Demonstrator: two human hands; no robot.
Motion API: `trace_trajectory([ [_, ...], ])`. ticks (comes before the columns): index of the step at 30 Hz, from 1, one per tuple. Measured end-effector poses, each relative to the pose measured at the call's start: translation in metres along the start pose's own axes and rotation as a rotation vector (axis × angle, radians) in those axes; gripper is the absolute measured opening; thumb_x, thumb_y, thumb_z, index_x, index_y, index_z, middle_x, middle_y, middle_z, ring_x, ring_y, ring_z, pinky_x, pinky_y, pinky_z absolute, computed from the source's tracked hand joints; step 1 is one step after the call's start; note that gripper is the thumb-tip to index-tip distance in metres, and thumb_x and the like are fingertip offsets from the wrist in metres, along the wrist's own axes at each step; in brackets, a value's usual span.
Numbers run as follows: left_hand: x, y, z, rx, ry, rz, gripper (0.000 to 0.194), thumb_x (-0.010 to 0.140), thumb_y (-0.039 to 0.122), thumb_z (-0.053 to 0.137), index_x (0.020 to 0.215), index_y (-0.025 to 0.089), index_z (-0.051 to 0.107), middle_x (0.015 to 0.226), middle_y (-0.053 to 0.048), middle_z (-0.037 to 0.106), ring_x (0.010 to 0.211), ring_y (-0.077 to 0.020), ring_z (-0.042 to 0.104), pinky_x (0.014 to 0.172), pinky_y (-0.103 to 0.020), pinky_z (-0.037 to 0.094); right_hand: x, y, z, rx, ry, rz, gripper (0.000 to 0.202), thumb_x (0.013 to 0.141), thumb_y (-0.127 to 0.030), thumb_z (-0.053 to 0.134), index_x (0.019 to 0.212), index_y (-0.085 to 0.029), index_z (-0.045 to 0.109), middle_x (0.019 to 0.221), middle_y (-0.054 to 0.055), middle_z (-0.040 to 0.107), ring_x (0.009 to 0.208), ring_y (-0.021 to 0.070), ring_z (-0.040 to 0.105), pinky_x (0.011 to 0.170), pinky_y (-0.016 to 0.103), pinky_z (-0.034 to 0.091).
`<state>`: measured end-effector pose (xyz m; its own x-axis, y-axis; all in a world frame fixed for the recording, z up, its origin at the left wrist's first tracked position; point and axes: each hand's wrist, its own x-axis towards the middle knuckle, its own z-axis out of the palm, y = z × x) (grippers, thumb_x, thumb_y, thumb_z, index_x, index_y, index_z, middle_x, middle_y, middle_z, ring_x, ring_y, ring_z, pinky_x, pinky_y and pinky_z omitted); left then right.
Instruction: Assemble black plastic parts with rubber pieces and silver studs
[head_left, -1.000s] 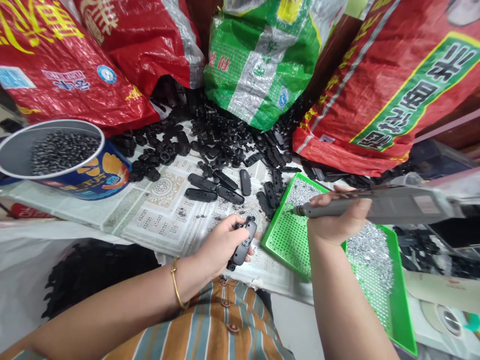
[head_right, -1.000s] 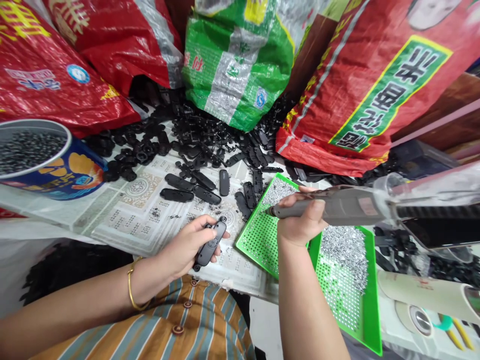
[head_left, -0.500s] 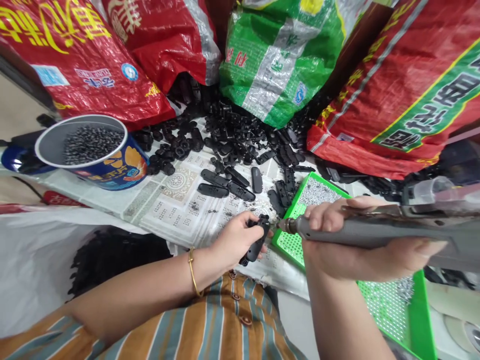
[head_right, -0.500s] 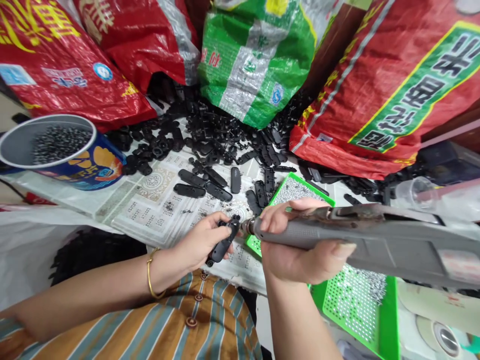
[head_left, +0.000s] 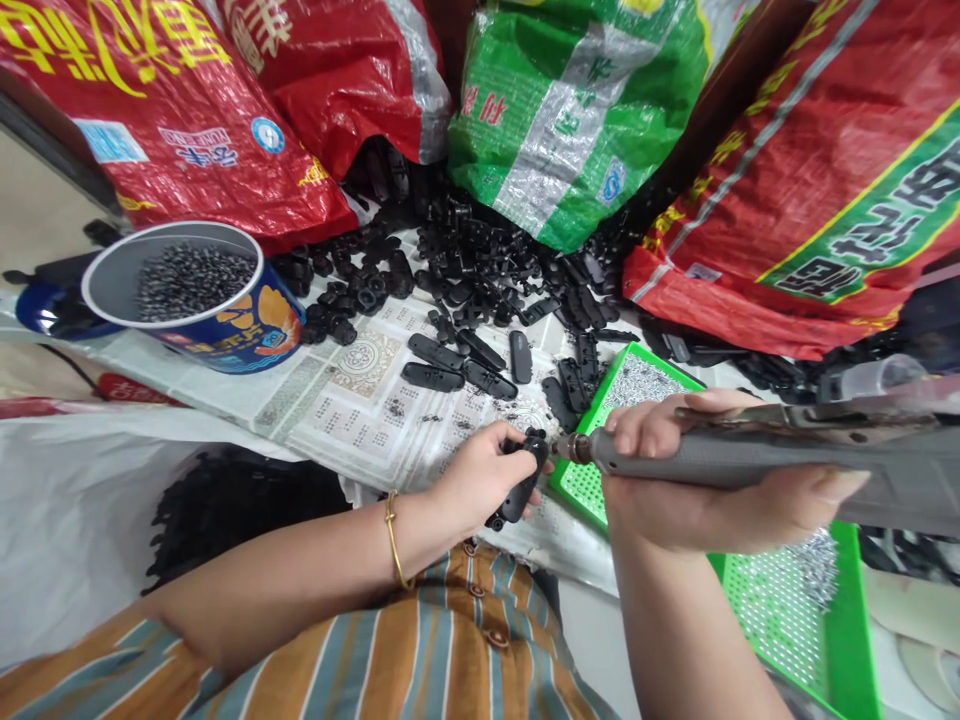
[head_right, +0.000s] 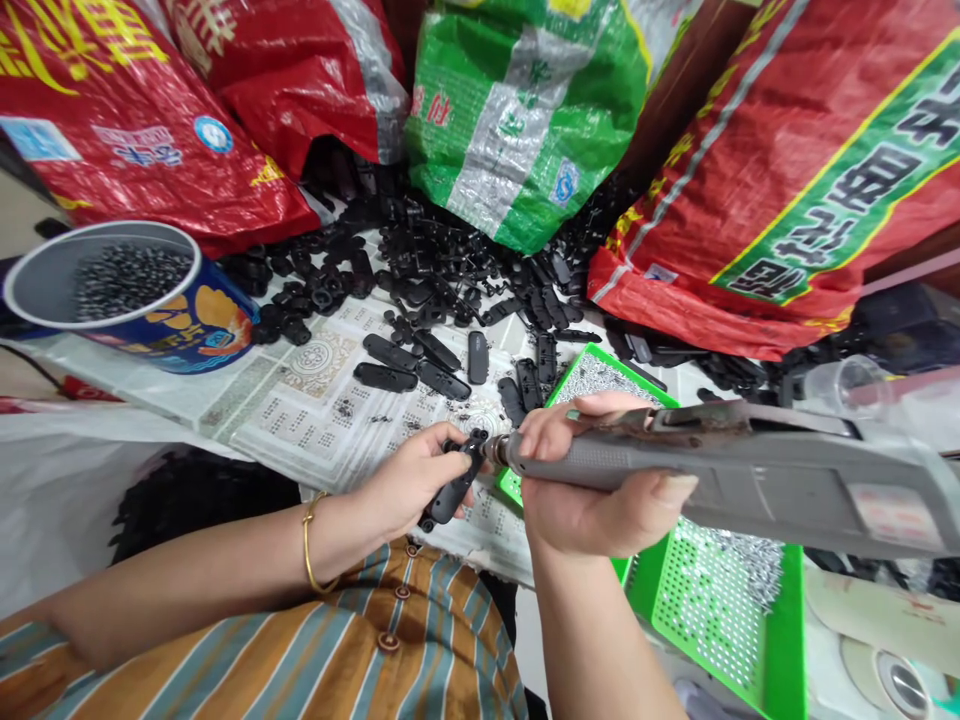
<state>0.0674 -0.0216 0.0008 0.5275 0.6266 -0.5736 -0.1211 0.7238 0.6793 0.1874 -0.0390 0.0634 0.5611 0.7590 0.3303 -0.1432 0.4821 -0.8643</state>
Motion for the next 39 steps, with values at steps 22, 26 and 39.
trace_trajectory([
  [22, -0.001, 0.003, 0.0, 0.242, -0.035, 0.048, 0.016, 0.068, 0.022, 0.053, 0.08, 0.021, 0.043, 0.045, 0.006, 0.051, 0.036, -0.0098, 0.047, 0.034, -0.017, 0.036, -0.009, -0.003, -0.004, 0.05, -0.138, -0.071, 0.039, 0.073, -0.056, 0.05, 0.07, -0.02, 0.061, 0.043, -0.004, 0.048, 0.036, 0.0143, 0.048, 0.039, 0.03, 0.04],
  [26, 0.009, 0.011, -0.006, 0.28, -0.078, 0.173, 0.018, 0.07, 0.021, 0.055, 0.086, 0.019, 0.047, 0.052, 0.004, 0.055, 0.042, -0.0093, 0.051, 0.038, -0.017, 0.037, -0.008, -0.02, -0.005, -0.03, -0.083, -0.158, 0.037, 0.075, -0.056, 0.053, 0.081, -0.021, 0.064, 0.048, -0.003, 0.052, 0.041, 0.0144, 0.049, 0.044, 0.032, 0.042],
  [39, -0.009, 0.057, 0.008, -0.1, -0.343, 0.314, 0.047, 0.068, 0.018, 0.068, 0.108, 0.021, 0.043, 0.089, -0.001, 0.059, 0.07, -0.0123, 0.062, 0.065, -0.027, 0.049, 0.005, -0.013, -0.004, -0.744, 0.043, 0.167, 0.03, 0.056, -0.042, 0.077, 0.064, -0.017, 0.063, 0.086, 0.006, 0.065, 0.088, 0.0228, 0.059, 0.074, 0.039, 0.048],
])
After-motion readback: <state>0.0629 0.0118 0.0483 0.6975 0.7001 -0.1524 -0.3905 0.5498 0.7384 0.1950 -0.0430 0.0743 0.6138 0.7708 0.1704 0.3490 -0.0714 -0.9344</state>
